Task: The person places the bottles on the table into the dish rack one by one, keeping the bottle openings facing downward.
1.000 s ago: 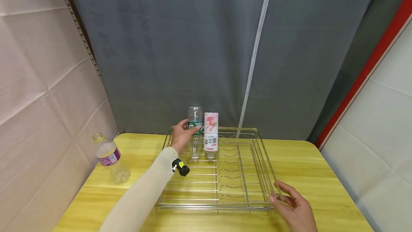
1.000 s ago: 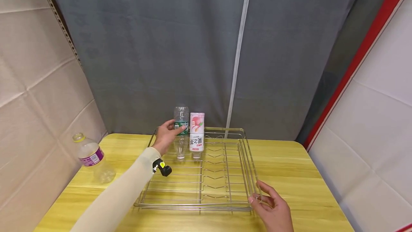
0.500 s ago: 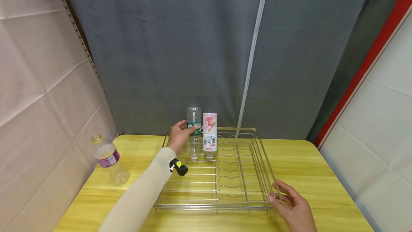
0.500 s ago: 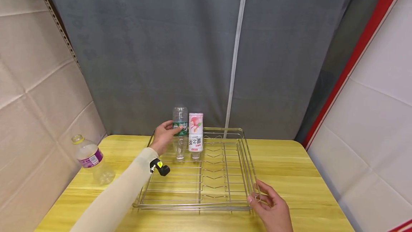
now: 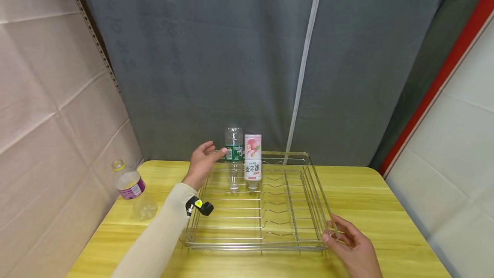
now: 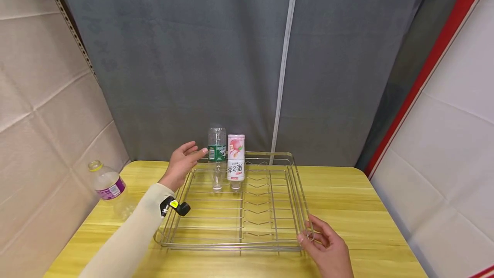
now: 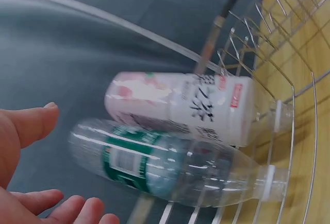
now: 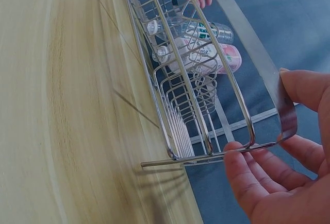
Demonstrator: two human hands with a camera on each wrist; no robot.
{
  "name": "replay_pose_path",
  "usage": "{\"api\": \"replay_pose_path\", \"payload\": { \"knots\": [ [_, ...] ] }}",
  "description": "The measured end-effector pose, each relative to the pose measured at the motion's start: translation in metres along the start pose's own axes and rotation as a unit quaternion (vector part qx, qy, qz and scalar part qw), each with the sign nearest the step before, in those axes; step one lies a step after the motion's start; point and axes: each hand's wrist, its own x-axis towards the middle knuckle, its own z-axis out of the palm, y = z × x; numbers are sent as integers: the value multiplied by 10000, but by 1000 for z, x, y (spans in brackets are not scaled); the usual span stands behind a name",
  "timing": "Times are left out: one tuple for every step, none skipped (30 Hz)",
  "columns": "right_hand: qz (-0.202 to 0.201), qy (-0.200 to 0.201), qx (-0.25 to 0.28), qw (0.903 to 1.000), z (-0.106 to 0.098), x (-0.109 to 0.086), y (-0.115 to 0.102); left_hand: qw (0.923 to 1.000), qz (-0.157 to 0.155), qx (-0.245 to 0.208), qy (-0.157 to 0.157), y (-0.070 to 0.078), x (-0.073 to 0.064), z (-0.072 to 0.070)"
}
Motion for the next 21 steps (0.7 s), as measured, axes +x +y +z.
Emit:
{"api": "replay_pose_path", "payload": {
  "knots": [
    [1,-13,-8,10000,0,0,0,10000,48,21,-33,2,-5,-3],
    [3,-25,-11,10000,0,0,0,9999,90,30,-58,4,-11,-7],
    [5,-39,-16,10000,-1,1,1,9999,138,35,-89,5,-17,-10],
    [20,-48,-6,10000,-1,1,1,9997,203,38,-111,7,-22,-12],
    [30,-53,-8,10000,-1,1,1,9995,271,42,-124,8,-28,-14],
    [37,-54,-8,10000,-1,1,1,9994,334,9,-132,9,-33,-16],
    [38,-50,-7,10000,-2,1,1,9991,408,7,-142,10,-38,-17],
    [37,-47,-5,10000,-3,1,0,9989,459,14,-136,11,-44,-18],
    [34,-44,-16,10000,-3,1,0,9986,510,32,-136,11,-49,-19],
    [37,-35,-24,10000,-3,1,0,9984,556,42,-122,12,-53,-19],
    [31,-31,-45,10000,-3,1,0,9982,591,49,-103,12,-58,-19],
    [27,-27,-57,10000,-4,1,-1,9981,614,78,-61,13,-63,-20],
    [24,-25,-72,10000,-4,1,-1,9980,624,103,-23,13,-68,-21],
    [20,-28,-80,10000,-4,1,-1,9980,629,95,-2,13,-73,-23],
    [17,-25,-92,10000,-3,1,-1,9980,629,98,9,13,-78,-25],
    [10,-33,-99,9999,-3,1,0,9980,625,79,32,13,-83,-28],
    [4,-38,-95,9999,-3,1,0,9980,634,33,52,12,-88,-31],
    [-5,-46,-86,10000,-3,1,0,9979,642,7,84,11,-94,-34],
    [-12,-51,-84,10000,-3,1,0,9978,654,-20,107,10,-100,-38],
    [-25,-59,-79,9999,-3,2,1,9977,671,-54,127,9,-106,-42],
    [-34,-62,-77,9999,-3,2,1,9975,688,-68,176,7,-112,-46]
  ]
}}
